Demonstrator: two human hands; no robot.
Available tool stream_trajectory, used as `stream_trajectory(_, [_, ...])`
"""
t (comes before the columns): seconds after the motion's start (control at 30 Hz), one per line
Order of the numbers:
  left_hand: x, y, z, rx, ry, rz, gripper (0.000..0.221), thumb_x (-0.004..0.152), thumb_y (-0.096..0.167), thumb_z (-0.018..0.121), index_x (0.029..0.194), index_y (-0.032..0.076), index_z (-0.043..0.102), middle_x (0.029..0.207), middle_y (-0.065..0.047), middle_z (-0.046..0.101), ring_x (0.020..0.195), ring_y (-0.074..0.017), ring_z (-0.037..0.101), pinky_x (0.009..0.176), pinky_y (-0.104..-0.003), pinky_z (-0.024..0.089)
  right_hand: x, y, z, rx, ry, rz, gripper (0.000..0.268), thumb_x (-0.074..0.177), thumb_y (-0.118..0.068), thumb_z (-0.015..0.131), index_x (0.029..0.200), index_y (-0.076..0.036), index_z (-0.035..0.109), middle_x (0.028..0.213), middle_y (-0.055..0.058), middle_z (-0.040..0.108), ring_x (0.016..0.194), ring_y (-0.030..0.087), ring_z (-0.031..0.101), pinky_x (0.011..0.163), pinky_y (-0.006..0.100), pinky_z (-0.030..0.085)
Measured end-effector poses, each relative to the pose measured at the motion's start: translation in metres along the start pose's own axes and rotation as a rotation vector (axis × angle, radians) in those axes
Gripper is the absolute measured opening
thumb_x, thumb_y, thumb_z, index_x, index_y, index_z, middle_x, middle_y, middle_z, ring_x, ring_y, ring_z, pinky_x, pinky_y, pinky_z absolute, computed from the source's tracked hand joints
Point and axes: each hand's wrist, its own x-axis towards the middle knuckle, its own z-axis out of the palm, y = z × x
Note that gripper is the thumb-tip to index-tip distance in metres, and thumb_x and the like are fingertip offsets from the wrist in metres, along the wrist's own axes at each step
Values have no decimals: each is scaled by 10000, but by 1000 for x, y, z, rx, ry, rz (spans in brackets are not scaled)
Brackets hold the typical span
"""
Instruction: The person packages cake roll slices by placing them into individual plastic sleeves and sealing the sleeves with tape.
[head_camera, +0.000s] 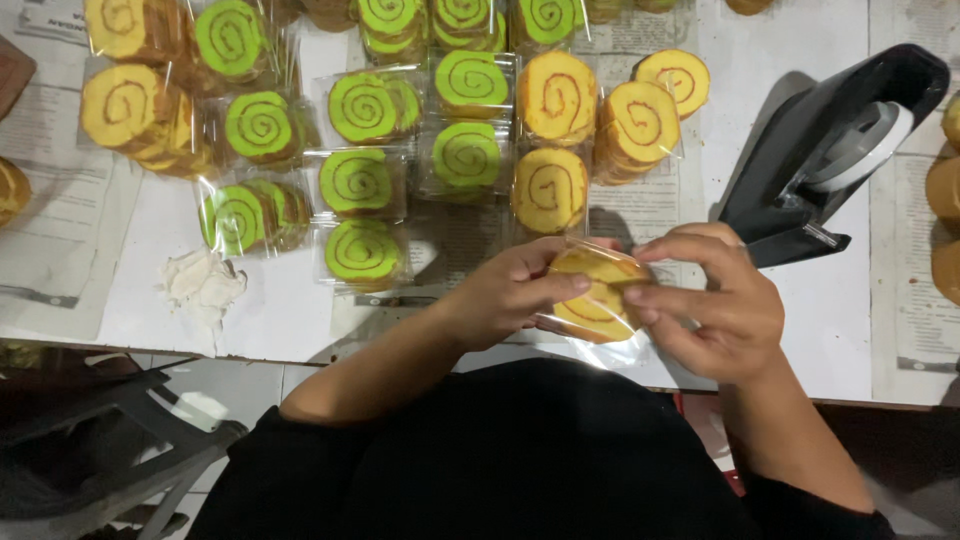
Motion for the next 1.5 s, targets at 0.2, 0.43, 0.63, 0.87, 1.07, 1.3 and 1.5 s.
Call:
stream_trajectory(0.2, [-8,13,11,81,-79,-34,420,820,111,478,1213,2,376,1156,-158,483,1033,-256,502,868,-354,440,12,-15,-13,-288,-179,-84,187,770,-68,469,886,-104,611,1023,204,499,814,317,516,743,413,373])
stream_trajectory(0.43, [-8,15,20,110,73,-46,391,833,180,463,1201,54,418,1058,-94,533,840,-170,563,665,-266,506,18,-22,-12,-425,-206,-114,211,801,-88,456,978,-110,571,1029,188,498,845,326,464,727,423,388])
stream_trajectory(0.63, [-6,22,29,-16,279,-214,421,792,267,439,1159,61,459,1072,-146,540,963,-277,549,725,-356,494,18,-22,-11,-477,-216,-99,192,792,-90,495,966,-108,576,1052,179,510,837,323,473,712,424,395])
stream_trajectory(0.87, [-1,22,34,67,395,-274,521,686,295,497,1123,16,447,1042,-170,538,936,-303,546,700,-377,498,17,-22,-11,-535,-221,-99,210,780,-98,522,984,-134,555,1056,163,511,848,314,472,696,430,386])
stream_trajectory(1.07, [-3,5,22,61,182,-8,357,810,98,472,1166,63,451,1086,-109,509,951,-225,532,730,-320,489,14,-24,-10,-524,-211,-73,269,764,-52,456,1005,-129,547,1057,158,510,864,315,464,713,426,370])
stream_trajectory(1.3, [2,-2,20,252,68,206,318,862,66,431,1180,51,433,1207,-57,459,1106,-152,441,936,-268,362,-9,-29,-8,-266,77,190,315,872,-139,321,970,53,551,1039,264,461,949,371,466,779,404,394])
stream_trajectory(1.5, [7,-4,25,271,74,231,340,859,59,433,1196,25,403,1137,-69,501,1079,-152,459,963,-261,341,-21,-33,-13,116,294,751,188,824,-139,501,900,31,532,957,170,532,838,193,506,778,263,419])
